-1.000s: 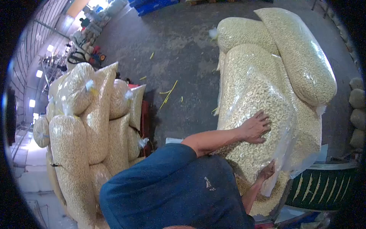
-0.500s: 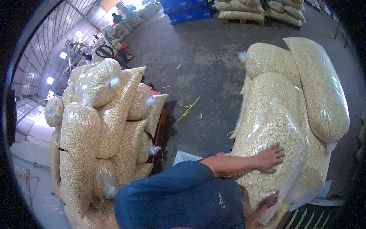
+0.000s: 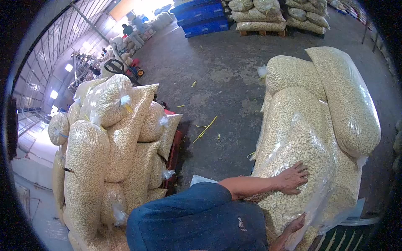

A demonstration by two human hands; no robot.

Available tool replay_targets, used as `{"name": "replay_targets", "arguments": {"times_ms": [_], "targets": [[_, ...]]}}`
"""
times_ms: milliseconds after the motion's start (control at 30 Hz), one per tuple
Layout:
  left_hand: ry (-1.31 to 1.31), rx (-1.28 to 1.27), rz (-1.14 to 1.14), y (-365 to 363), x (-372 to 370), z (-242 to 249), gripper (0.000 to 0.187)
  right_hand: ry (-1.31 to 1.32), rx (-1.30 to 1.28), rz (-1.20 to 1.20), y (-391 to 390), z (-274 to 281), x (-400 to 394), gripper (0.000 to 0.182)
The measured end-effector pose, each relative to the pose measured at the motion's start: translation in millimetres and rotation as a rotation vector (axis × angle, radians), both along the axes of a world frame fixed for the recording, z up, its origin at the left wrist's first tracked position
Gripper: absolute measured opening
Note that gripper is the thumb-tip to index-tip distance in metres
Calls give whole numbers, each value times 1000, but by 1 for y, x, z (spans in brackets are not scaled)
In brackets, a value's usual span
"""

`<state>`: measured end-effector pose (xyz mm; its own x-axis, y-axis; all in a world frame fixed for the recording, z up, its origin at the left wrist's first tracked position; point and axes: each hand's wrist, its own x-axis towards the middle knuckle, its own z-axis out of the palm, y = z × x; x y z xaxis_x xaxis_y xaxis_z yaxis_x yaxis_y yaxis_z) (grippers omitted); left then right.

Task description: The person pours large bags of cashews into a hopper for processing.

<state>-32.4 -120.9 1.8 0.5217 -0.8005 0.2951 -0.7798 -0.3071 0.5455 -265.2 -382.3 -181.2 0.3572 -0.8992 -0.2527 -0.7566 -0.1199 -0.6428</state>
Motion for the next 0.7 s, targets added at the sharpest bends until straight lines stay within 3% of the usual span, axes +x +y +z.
{"name": "replay_targets", "arguments": {"times_ms": [167,267,567,700], "targets": [[-11,5,-5,-4,0,-5,59,-75,89,18,30,50,7,79],[-40,-44,12,-8,0,-13,61,-189,-3,63,19,19,0,71],[-34,28,4,-3,-2,4,61,-156,113,119,35,65,5,73],[-17,32,5,-3,-3,6,60,-214,66,120,34,53,5,71]]}}
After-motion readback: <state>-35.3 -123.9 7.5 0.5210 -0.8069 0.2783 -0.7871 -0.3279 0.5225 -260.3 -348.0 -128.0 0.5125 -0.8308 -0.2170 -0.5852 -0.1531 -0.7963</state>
